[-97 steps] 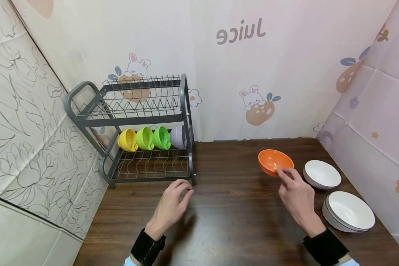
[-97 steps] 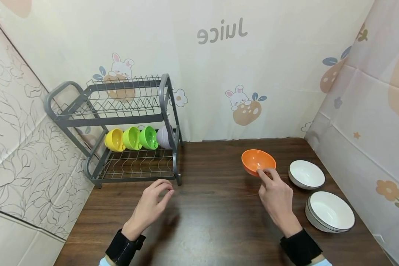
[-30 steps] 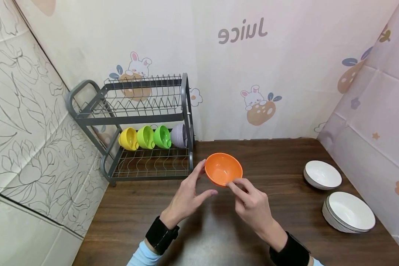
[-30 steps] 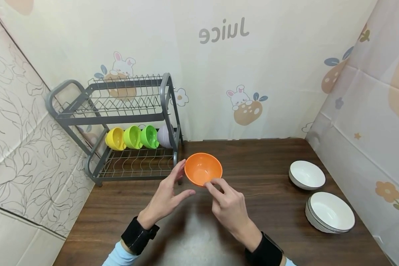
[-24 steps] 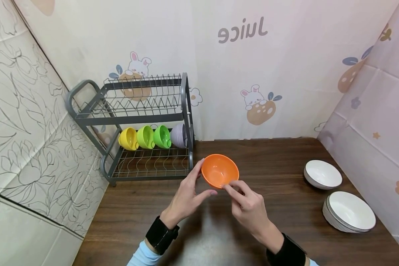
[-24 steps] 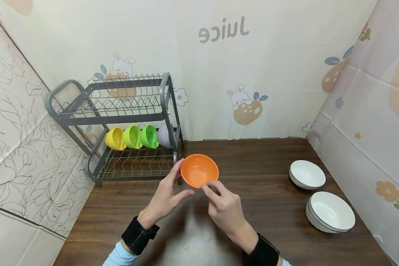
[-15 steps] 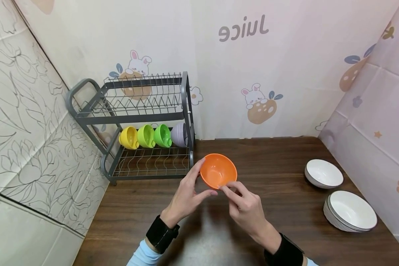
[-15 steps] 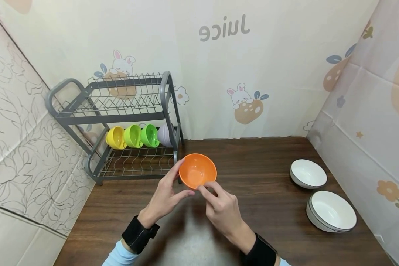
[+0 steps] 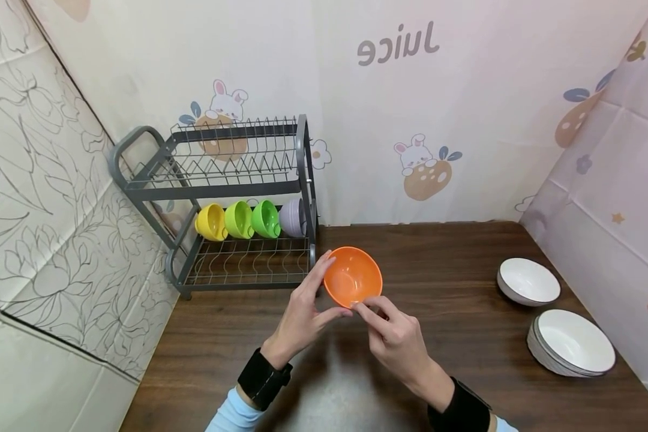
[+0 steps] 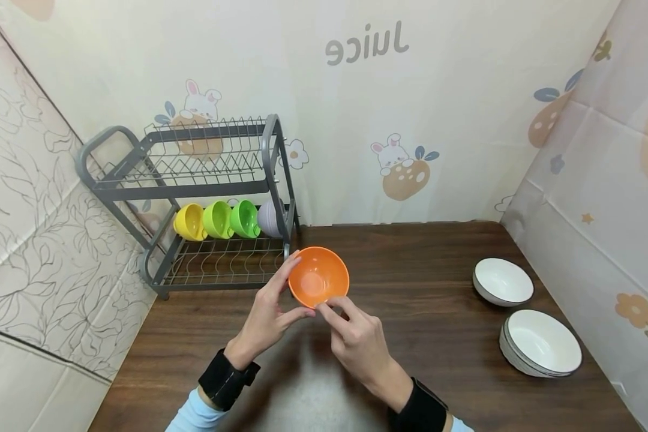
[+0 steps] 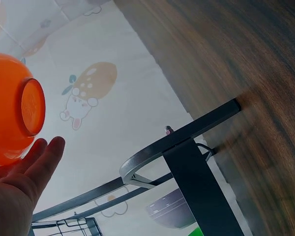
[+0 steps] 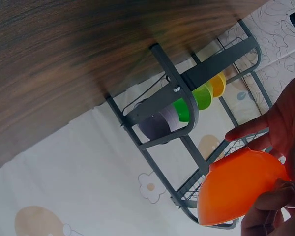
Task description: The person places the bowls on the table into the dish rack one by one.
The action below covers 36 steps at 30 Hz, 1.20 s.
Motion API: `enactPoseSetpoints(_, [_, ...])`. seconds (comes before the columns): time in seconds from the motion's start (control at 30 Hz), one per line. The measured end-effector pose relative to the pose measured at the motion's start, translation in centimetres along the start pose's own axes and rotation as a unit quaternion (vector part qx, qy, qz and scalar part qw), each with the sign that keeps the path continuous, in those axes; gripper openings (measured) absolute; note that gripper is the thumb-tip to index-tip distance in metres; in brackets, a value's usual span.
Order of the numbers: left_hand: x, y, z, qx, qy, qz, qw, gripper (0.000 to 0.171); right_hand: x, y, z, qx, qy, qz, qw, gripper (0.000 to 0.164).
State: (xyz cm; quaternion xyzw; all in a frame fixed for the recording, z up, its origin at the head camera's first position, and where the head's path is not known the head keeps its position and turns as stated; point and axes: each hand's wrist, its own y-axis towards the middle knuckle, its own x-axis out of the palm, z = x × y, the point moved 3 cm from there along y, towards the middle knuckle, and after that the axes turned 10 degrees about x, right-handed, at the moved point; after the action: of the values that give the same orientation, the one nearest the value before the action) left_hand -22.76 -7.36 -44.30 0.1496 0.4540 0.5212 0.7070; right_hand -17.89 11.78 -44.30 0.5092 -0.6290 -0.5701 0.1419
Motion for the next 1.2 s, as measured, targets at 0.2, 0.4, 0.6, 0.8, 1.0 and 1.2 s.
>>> enactPoseSetpoints(0.2, [-0.2, 0.0, 0.1, 0.004, 0.011, 0.002, 0.9999, 0.099, 0.1, 0.0, 0.0, 0.001, 0.003, -0.018, 1.0, 0.032])
enactPoseSetpoints(0.4, [-0.9, -0.4, -0.1, 0.015, 0.037, -0.002, 0.9992, 0.095, 0.4, -0.7, 0.2, 0.035, -0.004, -0.065, 0.997, 0.029])
enactPoseSetpoints(0.6, [-3.4, -1.3, -0.8, 0.013, 0.084, 0.002, 0.9964, 0.095, 0.3, -1.1, 0.6, 0.055, -0.002, -0.059, 0.997, 0.028])
enactPoseSetpoints(0.8, [-6.8, -2.6, -1.9, -0.012, 0.144, 0.012, 0.9894, 0.095, 0.1, -1.3, 0.9, 0.044, 0.003, -0.037, 0.998, 0.027])
enactPoseSetpoints(1.0, [-10.3, -3.5, -3.6, -0.028, 0.201, 0.022, 0.979, 0.095, 0.2, -1.6, 1.1, 0.05, 0.003, -0.043, 0.998, 0.027])
enactPoseSetpoints(1.2, [-14.4, -4.0, -6.0, -0.056, 0.256, 0.014, 0.9649, 0.094, 0.2, -1.6, 1.3, 0.053, 0.005, -0.042, 0.998, 0.027])
